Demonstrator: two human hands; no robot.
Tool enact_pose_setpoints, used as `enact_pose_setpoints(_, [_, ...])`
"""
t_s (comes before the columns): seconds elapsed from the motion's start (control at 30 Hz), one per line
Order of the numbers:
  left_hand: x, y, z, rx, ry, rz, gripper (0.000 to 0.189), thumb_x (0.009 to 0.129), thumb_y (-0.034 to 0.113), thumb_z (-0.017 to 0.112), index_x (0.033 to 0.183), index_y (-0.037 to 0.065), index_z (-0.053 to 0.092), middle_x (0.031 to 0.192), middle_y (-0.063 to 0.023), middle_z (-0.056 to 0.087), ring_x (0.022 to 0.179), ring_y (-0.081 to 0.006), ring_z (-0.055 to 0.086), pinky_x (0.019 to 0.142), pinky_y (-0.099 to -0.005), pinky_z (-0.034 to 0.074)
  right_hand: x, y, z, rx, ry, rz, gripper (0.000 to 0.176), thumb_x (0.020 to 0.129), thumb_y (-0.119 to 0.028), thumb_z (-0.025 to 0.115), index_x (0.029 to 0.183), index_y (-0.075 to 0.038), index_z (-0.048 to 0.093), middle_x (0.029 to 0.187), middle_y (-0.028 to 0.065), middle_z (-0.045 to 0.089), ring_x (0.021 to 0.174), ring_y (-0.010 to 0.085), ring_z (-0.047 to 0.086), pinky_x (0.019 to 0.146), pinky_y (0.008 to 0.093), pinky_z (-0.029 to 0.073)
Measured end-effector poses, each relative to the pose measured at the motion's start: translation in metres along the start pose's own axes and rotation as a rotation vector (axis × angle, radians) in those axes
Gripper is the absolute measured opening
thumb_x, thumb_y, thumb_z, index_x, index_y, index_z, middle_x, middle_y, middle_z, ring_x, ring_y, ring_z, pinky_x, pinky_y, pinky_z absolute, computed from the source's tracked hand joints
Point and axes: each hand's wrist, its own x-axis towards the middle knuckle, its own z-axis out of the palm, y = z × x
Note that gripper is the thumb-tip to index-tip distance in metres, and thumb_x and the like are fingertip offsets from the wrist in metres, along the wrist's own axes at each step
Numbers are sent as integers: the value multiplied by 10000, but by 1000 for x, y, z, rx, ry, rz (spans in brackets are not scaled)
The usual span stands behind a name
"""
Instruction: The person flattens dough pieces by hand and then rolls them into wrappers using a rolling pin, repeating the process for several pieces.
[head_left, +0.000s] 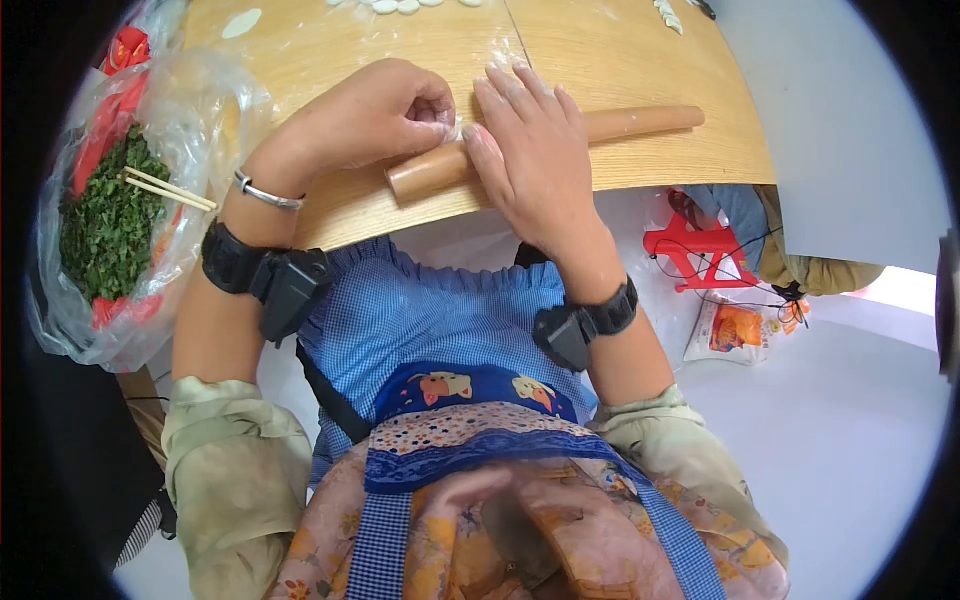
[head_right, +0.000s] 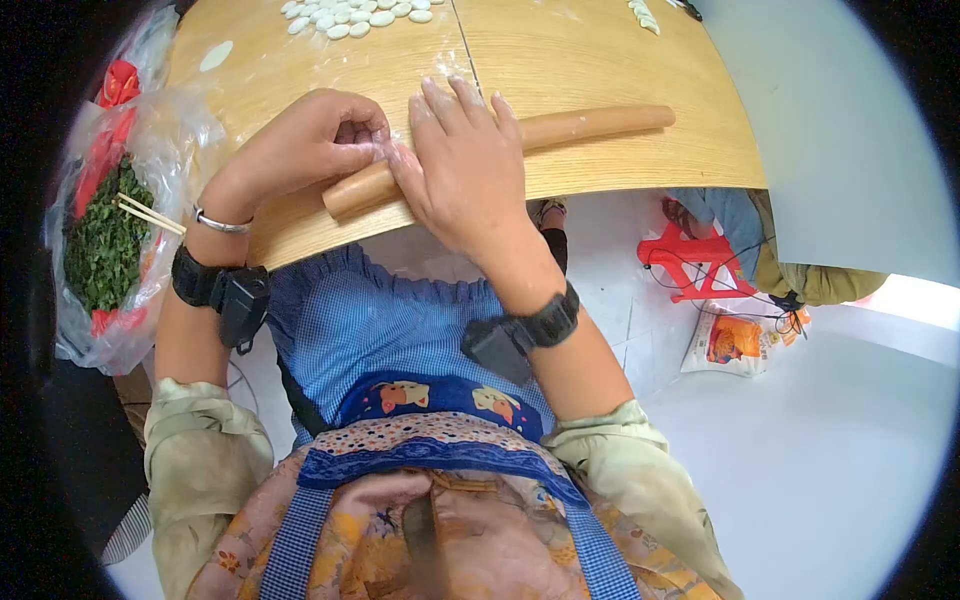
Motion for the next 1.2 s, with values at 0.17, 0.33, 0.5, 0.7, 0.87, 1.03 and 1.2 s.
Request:
enact_pose_setpoints(0.17, [1, 2, 0, 31, 7, -27, 124, 873, 96, 660, 895, -24, 637, 712, -37, 597, 668, -100, 543, 632, -278, 468, -38, -9, -20, 29, -76, 46, 527, 985, -363, 517, 1356, 8, 560, 1447, 191, 532, 1395, 370, 434, 1187, 552, 225])
enact_pose_setpoints(0.33, [-1, 6, -5, 62, -68, -93, 108, 859, 86, 632, 903, -13, 632, 710, -33, 600, 667, -107, 548, 629, -285, 466, -41, -9, -21, 54, -69, 49, 514, 983, -349, 520, 1347, 9, 575, 1444, 193, 534, 1396, 372, 433, 1190, 551, 220])
enact_pose_setpoints(0.5, [0, 9, -6, 20, -31, -13, 222, 952, 175, 588, 887, -34, 622, 703, -91, 590, 660, -154, 530, 632, -333, 456, -15, -2, -4, 32, -28, 19, 483, 989, -337, 517, 1312, 10, 605, 1407, 197, 567, 1375, 375, 457, 1171, 557, 262])
enact_pose_setpoints(0.7, [3, -2, -7, 88, -8, 47, 264, 970, 202, 590, 901, -51, 628, 707, -105, 595, 679, -156, 530, 655, -328, 460, 13, 4, 14, 20, 55, -4, 427, 989, -305, 519, 1241, 16, 646, 1343, 198, 618, 1327, 381, 511, 1132, 561, 324])
enact_pose_setpoints(0.87, [0, 1, -4, 13, -27, -30, 182, 903, 139, 655, 881, -40, 627, 703, -56, 588, 697, -114, 535, 656, -290, 463, 1, 0, 4, 24, -16, 29, 420, 983, -304, 536, 1233, 16, 643, 1345, 201, 611, 1328, 380, 507, 1145, 552, 310])
enact_pose_setpoints(1.03, [0, 2, -5, -35, -29, -49, 123, 847, 89, 671, 900, -19, 648, 711, -19, 585, 706, -88, 549, 649, -264, 465, -34, -6, -22, 33, -27, 44, 439, 973, -311, 551, 1254, 20, 619, 1378, 204, 578, 1332, 374, 498, 1159, 539, 296])
enact_pose_setpoints(1.2, [-2, -1, 2, -44, 57, 12, 130, 887, 117, 647, 889, -13, 640, 702, -15, 582, 669, -89, 528, 617, -264, 450, -28, -5, -16, 35, -31, 46, 454, 963, -309, 562, 1262, 29, 611, 1373, 210, 577, 1337, 376, 490, 1158, 518, 301])
